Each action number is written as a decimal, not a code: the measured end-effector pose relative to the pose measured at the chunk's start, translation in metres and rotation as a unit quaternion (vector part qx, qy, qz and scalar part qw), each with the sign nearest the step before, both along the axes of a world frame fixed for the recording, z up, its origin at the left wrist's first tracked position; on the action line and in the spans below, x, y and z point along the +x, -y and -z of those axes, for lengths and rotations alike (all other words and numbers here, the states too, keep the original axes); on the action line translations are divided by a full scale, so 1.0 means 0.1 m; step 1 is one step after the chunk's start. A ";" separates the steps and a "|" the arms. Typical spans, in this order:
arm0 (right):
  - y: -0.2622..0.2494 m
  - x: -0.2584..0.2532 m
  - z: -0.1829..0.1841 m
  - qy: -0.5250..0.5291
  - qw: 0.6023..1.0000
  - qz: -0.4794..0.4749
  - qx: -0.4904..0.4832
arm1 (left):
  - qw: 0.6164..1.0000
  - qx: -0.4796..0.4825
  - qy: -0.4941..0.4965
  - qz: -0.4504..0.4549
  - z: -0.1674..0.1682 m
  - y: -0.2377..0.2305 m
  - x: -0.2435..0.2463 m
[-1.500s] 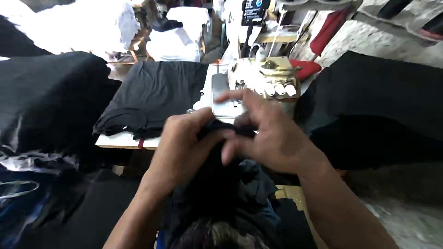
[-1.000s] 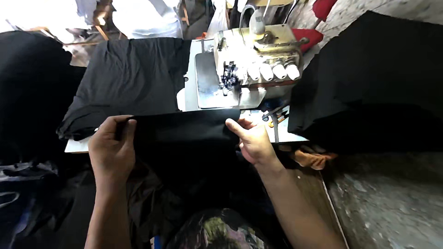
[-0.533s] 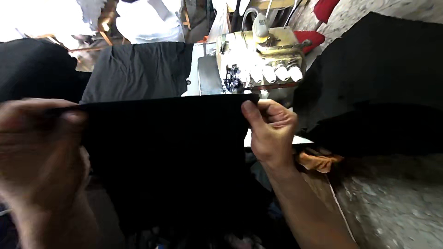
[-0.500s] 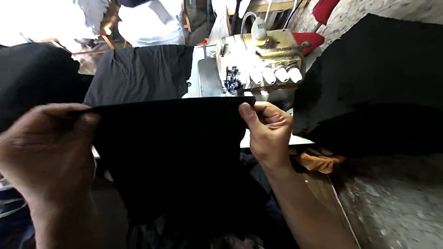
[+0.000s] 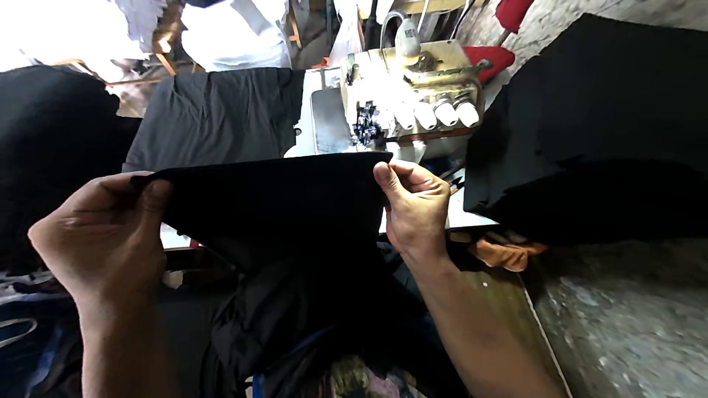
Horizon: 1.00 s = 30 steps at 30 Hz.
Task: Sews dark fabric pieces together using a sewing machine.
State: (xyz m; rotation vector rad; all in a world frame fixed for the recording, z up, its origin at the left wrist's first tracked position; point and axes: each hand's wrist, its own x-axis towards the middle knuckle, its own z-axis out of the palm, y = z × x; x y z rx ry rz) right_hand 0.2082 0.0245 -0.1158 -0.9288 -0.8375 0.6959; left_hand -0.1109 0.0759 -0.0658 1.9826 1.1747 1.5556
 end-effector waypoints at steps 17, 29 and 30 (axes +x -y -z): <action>-0.42 0.39 0.60 0.319 0.939 0.100 -0.082 | 0.958 -0.087 -0.246 -0.117 0.40 -0.48 0.83; -0.37 0.75 0.68 0.292 0.933 0.000 -0.209 | 0.980 -0.026 -0.174 0.095 1.29 -0.29 1.93; -0.30 0.71 0.72 0.301 0.929 -0.010 -0.215 | 0.981 -0.021 -0.174 0.086 1.30 -0.30 1.94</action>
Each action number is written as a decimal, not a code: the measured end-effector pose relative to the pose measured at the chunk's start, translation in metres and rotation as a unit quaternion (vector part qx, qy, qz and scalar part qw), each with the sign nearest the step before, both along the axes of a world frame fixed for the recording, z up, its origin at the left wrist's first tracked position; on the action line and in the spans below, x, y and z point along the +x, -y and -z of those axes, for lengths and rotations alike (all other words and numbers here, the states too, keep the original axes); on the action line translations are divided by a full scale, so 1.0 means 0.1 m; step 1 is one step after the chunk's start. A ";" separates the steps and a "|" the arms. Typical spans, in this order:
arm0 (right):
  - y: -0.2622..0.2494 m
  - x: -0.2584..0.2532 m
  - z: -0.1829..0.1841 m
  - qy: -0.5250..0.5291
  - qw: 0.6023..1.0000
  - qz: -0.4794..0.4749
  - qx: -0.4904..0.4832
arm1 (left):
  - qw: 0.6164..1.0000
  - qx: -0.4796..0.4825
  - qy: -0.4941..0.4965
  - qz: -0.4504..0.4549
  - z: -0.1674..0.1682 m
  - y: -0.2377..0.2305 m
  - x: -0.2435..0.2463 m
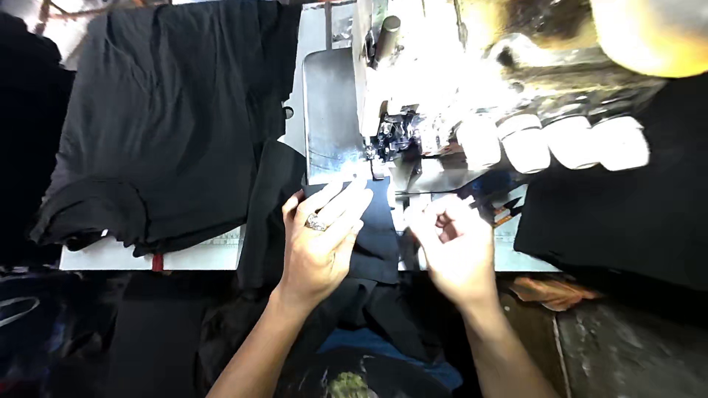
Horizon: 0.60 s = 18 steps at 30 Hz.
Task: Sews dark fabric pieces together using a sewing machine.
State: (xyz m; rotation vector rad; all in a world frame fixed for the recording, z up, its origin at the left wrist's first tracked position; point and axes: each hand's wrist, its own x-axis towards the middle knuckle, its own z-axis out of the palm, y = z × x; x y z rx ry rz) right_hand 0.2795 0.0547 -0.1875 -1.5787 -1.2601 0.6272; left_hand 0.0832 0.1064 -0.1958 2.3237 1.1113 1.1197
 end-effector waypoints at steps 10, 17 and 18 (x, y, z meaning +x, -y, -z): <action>0.09 -0.16 0.03 -0.173 0.978 -0.098 0.066 | 0.998 0.030 0.006 -0.061 -0.06 -0.08 0.17; -0.01 -0.01 -0.03 -0.203 0.970 -0.113 0.067 | 0.994 0.040 0.014 -0.101 -0.07 -0.05 0.30; -0.01 0.01 -0.01 -0.206 0.970 -0.109 0.069 | 0.994 0.043 0.014 -0.103 -0.06 -0.06 0.31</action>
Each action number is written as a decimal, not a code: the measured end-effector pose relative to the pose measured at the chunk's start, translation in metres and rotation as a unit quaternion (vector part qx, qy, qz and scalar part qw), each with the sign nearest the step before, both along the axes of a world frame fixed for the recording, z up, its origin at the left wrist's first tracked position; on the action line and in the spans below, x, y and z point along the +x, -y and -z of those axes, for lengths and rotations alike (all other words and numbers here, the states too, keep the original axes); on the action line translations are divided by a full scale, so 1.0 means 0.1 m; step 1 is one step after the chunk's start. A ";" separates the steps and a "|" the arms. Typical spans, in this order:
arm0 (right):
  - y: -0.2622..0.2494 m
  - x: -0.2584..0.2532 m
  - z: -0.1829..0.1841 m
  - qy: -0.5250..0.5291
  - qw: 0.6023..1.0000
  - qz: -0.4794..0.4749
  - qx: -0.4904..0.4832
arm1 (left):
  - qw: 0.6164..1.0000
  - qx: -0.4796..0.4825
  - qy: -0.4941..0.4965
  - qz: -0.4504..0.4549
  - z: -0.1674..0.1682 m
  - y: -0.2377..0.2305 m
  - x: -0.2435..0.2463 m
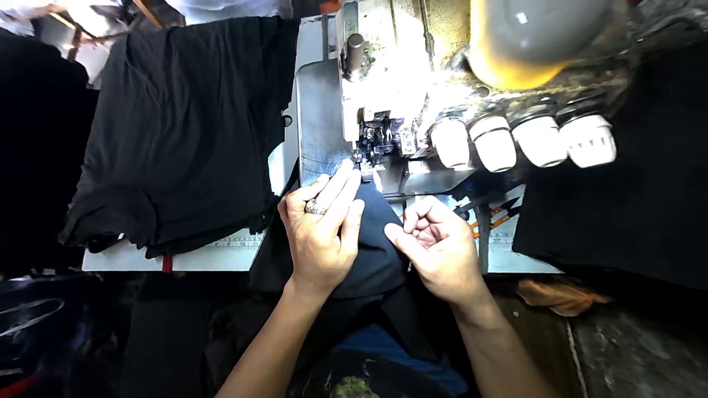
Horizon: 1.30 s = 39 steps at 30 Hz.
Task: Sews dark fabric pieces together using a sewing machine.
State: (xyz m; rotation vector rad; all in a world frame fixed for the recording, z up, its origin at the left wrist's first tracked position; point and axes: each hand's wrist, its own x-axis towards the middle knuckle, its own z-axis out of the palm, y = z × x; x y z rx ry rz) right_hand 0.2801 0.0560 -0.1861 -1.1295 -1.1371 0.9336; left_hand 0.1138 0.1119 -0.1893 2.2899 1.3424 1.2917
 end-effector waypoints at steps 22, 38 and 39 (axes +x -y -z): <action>1.00 -0.01 -0.38 0.134 0.979 -0.022 -0.153 | 0.962 -0.236 0.063 -0.121 -0.39 0.78 -1.80; 0.98 -0.24 0.20 0.020 0.979 0.140 -0.146 | 0.878 -0.451 0.156 -0.045 -0.32 0.93 -1.72; 0.98 -0.21 0.25 0.042 0.975 0.165 -0.145 | 0.883 -0.442 0.150 -0.042 -0.27 0.94 -1.71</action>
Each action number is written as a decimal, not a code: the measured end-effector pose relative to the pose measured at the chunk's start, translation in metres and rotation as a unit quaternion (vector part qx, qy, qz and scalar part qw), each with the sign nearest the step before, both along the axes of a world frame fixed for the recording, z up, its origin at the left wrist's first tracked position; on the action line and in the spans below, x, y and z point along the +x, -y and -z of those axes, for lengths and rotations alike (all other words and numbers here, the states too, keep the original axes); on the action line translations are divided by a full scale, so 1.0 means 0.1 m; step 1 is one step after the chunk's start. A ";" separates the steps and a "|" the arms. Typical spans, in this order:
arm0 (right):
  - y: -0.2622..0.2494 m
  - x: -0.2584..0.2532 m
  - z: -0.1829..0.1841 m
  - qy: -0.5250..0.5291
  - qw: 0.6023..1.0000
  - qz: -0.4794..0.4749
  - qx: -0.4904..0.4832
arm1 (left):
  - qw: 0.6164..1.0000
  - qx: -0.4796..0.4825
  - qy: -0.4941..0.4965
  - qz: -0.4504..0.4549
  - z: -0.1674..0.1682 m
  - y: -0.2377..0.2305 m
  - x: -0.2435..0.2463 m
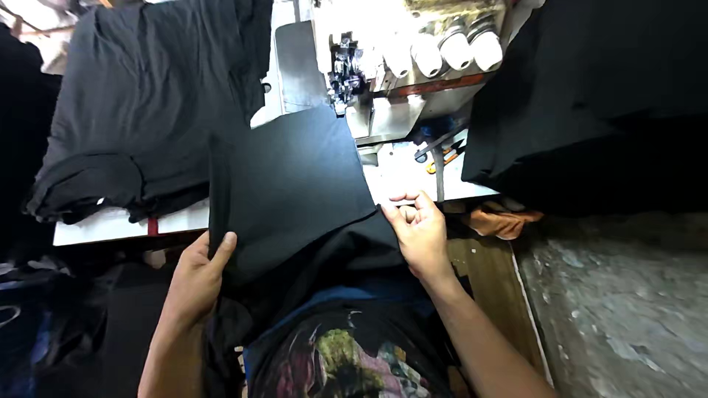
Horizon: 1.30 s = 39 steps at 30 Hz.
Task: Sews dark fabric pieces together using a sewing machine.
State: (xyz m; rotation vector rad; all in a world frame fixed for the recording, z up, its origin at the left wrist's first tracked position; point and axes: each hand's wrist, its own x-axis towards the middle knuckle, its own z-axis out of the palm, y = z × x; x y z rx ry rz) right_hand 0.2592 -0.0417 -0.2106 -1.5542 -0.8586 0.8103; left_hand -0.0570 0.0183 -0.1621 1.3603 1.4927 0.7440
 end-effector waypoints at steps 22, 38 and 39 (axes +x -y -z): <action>0.01 0.05 -0.26 0.009 0.997 -0.081 0.003 | 0.991 0.114 0.032 -0.065 -0.05 -0.03 0.19; 0.10 0.06 -0.34 0.070 0.990 -0.120 0.025 | 0.986 0.146 0.048 -0.067 -0.01 0.02 0.16; 0.10 0.06 -0.34 0.067 0.991 -0.118 0.024 | 0.985 0.152 0.045 -0.067 -0.02 0.02 0.16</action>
